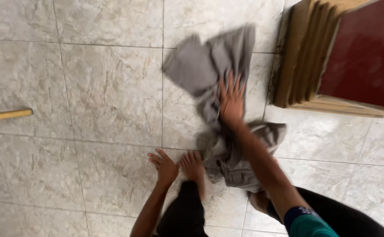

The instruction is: The person carries a pair of gray pants across a tiled porch, wets them at an outdoor tap next to a washing machine, then kneels on the floor and repeatedly scrubs and rubs the wet fabric against the tiles by hand.

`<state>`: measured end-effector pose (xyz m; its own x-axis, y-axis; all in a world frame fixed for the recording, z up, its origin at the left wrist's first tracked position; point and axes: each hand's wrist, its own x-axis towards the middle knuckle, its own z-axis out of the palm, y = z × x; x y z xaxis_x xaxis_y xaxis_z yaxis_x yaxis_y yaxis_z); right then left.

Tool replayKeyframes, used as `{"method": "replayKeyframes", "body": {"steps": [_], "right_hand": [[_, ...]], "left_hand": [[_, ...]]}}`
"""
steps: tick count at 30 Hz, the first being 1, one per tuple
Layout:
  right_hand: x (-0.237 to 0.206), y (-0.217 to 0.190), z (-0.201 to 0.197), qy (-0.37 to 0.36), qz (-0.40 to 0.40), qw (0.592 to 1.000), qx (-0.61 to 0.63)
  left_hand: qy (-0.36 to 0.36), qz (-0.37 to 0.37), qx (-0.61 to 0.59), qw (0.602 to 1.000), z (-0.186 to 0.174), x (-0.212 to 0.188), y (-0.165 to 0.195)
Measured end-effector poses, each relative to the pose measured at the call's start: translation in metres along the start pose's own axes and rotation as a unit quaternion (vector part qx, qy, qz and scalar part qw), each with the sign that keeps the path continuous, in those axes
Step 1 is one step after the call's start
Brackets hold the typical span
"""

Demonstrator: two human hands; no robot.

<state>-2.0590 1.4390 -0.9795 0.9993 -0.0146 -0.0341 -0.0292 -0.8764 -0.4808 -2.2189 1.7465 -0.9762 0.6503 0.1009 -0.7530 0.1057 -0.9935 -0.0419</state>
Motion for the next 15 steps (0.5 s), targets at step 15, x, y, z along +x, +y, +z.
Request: {"method": "replayKeyframes", "body": {"steps": [15], "right_hand": [[0.078,-0.062,-0.102,0.035,0.037,0.995,-0.089]], "left_hand": [[0.258,0.356,-0.239,0.866,-0.277,0.117,0.145]]}}
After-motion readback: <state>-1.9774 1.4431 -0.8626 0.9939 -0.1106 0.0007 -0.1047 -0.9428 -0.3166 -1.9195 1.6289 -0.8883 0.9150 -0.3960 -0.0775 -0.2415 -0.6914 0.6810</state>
